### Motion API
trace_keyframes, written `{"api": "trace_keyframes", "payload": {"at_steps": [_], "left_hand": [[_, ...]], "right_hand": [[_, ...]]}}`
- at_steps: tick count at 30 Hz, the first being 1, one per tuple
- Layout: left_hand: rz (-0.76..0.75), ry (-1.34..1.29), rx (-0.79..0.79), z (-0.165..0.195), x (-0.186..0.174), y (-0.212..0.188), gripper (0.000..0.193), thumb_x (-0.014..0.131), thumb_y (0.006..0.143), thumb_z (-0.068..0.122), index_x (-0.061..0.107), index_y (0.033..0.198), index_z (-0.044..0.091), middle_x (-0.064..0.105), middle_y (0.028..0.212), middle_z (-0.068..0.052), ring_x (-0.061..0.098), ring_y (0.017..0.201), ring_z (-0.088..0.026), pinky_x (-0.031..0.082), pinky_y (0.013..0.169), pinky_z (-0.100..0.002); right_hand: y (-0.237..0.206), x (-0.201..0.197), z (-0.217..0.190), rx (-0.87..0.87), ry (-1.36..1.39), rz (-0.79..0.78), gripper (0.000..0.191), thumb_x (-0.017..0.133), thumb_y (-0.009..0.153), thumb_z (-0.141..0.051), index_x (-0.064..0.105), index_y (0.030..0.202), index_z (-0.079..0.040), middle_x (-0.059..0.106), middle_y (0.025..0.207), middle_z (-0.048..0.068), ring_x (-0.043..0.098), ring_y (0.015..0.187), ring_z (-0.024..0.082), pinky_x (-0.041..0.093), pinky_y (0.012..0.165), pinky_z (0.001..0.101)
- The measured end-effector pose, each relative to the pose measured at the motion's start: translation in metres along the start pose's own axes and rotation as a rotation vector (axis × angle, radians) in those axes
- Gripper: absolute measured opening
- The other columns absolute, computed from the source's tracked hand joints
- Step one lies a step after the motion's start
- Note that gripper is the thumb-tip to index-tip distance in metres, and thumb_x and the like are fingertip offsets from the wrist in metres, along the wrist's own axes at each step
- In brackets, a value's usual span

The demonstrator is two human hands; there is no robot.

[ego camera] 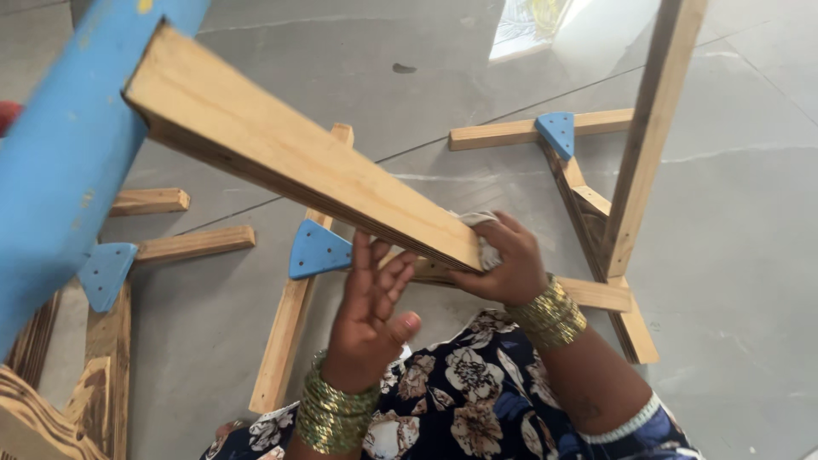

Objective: The person sits on the floor and wipes wooden furniture frames with a cloth, holding each frame steady with one hand while running the cloth along the wood bars, moving from one frame to the next.

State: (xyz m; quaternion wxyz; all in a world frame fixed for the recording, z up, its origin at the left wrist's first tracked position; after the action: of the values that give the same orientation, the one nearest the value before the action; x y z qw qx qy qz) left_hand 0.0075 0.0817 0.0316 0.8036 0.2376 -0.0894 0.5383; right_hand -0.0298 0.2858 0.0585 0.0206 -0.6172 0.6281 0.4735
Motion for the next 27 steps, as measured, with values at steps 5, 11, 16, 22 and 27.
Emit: {"api": "trace_keyframes", "payload": {"at_steps": [5, 11, 16, 22, 27], "left_hand": [[-0.180, 0.064, 0.064, 0.041, 0.080, 0.001, 0.106, 0.070, 0.098, 0.019, -0.008, 0.168, 0.005, 0.011, 0.178, -0.024, 0.028, 0.162, -0.036, 0.024, 0.135, -0.050], [-0.401, 0.053, 0.074, 0.049, 0.168, -0.005, 0.101, 0.068, 0.103, 0.038, 0.002, 0.171, 0.004, 0.010, 0.182, -0.024, 0.025, 0.169, -0.035, 0.025, 0.139, -0.050], [-0.565, 0.183, 0.360, 0.032, 0.249, -0.018, 0.077, 0.067, 0.102, 0.039, 0.029, 0.162, 0.007, 0.018, 0.173, -0.020, 0.015, 0.165, -0.031, 0.024, 0.136, -0.044], [-0.797, -0.039, 0.265, 0.000, 0.338, -0.037, 0.089, 0.063, 0.102, 0.052, 0.021, 0.162, 0.001, 0.015, 0.173, -0.027, 0.013, 0.163, -0.036, 0.028, 0.130, -0.038], [-0.958, 0.038, 0.250, -0.019, 0.384, -0.054, 0.100, 0.067, 0.101, 0.051, 0.018, 0.163, -0.010, 0.008, 0.166, -0.043, 0.008, 0.161, -0.042, 0.025, 0.131, -0.042]], "right_hand": [[-0.021, -0.081, -0.031, 0.059, -0.100, 0.173, 0.060, 0.093, 0.062, -0.031, 0.071, 0.109, -0.002, 0.071, 0.109, 0.015, 0.072, 0.099, 0.028, 0.057, 0.088, 0.0384], [-0.084, -0.171, -0.051, 0.301, -0.239, 0.313, 0.056, 0.094, 0.061, -0.033, 0.071, 0.102, -0.003, 0.071, 0.099, 0.011, 0.070, 0.091, 0.025, 0.056, 0.083, 0.0360], [-0.165, -0.246, -0.053, 0.459, -0.527, 0.379, 0.057, 0.095, 0.059, -0.033, 0.071, 0.100, -0.002, 0.071, 0.098, 0.012, 0.069, 0.091, 0.026, 0.054, 0.094, 0.0414], [-0.284, -0.313, -0.042, 0.589, -0.433, 0.507, 0.053, 0.092, 0.070, -0.024, 0.068, 0.110, 0.000, 0.070, 0.109, 0.009, 0.069, 0.098, 0.017, 0.057, 0.092, 0.0326], [-0.358, -0.341, -0.031, 0.729, -0.370, 0.610, 0.054, 0.092, 0.069, -0.018, 0.066, 0.111, 0.002, 0.068, 0.108, 0.010, 0.069, 0.093, 0.014, 0.059, 0.082, 0.0277]]}}
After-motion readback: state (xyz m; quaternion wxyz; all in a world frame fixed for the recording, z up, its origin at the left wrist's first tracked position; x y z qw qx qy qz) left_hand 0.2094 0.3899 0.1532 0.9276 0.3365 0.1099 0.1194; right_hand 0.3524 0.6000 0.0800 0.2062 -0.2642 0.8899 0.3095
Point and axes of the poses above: each hand's wrist, its own y-axis towards the middle knuckle, its own x-axis out of the palm, z = x × y, the point moved 6 cm from there along y, towards the middle knuckle
